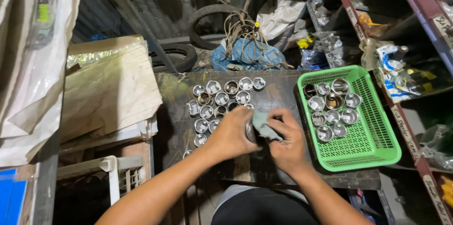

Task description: Cleaning and inspecting motorcycle engine pistons using a cloth and organizing them into a basket.

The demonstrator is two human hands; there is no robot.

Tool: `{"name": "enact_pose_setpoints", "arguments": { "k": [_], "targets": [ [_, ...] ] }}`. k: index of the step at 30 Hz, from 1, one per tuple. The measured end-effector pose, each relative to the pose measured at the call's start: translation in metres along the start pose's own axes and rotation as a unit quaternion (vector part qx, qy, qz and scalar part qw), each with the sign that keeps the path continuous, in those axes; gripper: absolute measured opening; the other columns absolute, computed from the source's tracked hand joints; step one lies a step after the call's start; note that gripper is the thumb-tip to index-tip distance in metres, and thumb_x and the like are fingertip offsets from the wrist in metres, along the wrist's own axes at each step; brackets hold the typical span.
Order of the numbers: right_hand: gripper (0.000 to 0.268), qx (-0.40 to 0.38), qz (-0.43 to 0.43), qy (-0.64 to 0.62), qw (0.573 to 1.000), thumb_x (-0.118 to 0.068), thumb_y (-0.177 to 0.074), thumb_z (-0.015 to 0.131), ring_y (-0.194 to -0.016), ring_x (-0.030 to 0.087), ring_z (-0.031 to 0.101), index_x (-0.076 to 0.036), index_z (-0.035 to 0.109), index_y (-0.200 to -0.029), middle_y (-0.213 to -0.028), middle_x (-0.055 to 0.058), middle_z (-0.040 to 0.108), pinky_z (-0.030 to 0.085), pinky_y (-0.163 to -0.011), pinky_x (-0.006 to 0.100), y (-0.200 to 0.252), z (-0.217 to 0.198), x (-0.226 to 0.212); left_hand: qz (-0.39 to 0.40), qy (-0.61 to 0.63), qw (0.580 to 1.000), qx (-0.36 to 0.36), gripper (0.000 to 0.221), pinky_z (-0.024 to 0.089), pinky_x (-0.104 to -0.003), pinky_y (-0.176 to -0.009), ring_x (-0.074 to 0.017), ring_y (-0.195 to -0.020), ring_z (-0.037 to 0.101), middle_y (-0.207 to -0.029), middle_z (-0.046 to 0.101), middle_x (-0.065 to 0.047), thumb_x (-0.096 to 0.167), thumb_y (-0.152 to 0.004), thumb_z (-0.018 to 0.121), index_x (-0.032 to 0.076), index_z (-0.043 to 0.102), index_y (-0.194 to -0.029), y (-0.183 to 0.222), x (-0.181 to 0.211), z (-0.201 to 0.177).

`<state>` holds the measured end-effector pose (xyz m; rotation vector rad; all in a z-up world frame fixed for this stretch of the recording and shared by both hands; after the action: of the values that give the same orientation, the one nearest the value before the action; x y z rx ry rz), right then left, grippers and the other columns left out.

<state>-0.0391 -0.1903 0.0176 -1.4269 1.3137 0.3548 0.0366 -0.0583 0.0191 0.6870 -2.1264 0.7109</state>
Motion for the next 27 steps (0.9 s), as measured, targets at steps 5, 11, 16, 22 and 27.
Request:
{"name": "enact_pose_setpoints", "arguments": {
  "k": [5, 11, 16, 22, 27],
  "targets": [
    [0.039, -0.132, 0.009, -0.028, 0.991, -0.036, -0.098, 0.045, -0.14, 0.042, 0.045, -0.008, 0.058, -0.121, -0.151, 0.019, 0.05, 0.032, -0.114, 0.055, -0.002, 0.017, -0.039, -0.091, -0.014, 0.996, -0.019, 0.037, 0.057, -0.046, -0.063, -0.0375, -0.071, 0.071, -0.079, 0.072, -0.017, 0.022, -0.064, 0.078, 0.001, 0.067, -0.092, 0.001, -0.01, -0.004],
    [0.035, -0.159, -0.066, -0.006, 0.985, -0.018, -0.1, 0.048, -0.143, 0.045, 0.039, 0.007, 0.069, -0.114, -0.149, 0.023, 0.05, 0.032, -0.117, 0.057, 0.003, 0.036, -0.038, -0.14, 0.013, 0.99, -0.026, 0.033, 0.053, -0.045, -0.057, -0.036, -0.062, 0.066, -0.068, 0.069, -0.016, 0.026, -0.064, 0.075, 0.002, 0.065, -0.084, 0.0, -0.014, -0.006],
    [0.012, -0.019, -0.07, 0.004, 0.997, -0.009, -0.093, 0.069, -0.121, 0.043, 0.067, -0.002, 0.075, -0.099, -0.121, 0.02, 0.075, 0.055, -0.097, 0.051, 0.002, 0.026, -0.034, -0.202, 0.023, 0.979, -0.012, 0.023, 0.054, -0.04, -0.054, -0.0388, -0.063, 0.072, -0.06, 0.067, -0.017, 0.023, -0.066, 0.069, 0.005, 0.067, -0.079, 0.004, -0.009, -0.006],
    [0.011, 0.065, -0.08, -0.01, 0.995, -0.005, -0.075, 0.088, -0.085, 0.028, 0.079, -0.009, 0.078, -0.076, -0.085, 0.007, 0.08, 0.063, -0.08, 0.037, 0.005, 0.005, -0.029, -0.188, 0.026, 0.981, -0.048, 0.043, 0.054, -0.048, -0.059, -0.045, -0.073, 0.072, -0.07, 0.069, -0.02, 0.034, -0.058, 0.08, 0.002, 0.068, -0.084, 0.006, -0.021, 0.012],
    [0.024, 0.036, -0.075, -0.013, 0.996, -0.022, -0.095, 0.071, -0.102, 0.045, 0.075, 0.001, 0.074, -0.091, -0.102, 0.021, 0.079, 0.059, -0.085, 0.055, 0.01, 0.005, -0.025, -0.254, -0.091, 0.96, -0.07, 0.05, 0.06, -0.056, -0.068, -0.0523, -0.082, 0.072, -0.081, 0.073, -0.027, 0.021, -0.068, 0.078, -0.001, 0.069, -0.112, 0.004, 0.006, 0.005]
  ]
}}
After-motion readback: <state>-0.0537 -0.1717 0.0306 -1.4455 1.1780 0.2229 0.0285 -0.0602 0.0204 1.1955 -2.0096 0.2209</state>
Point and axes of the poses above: each hand's wrist, its own y-axis away from the middle knuckle, its own z-axis out of the palm, x = y × z, the point moved 7 cm from there along -y, towards the middle knuckle
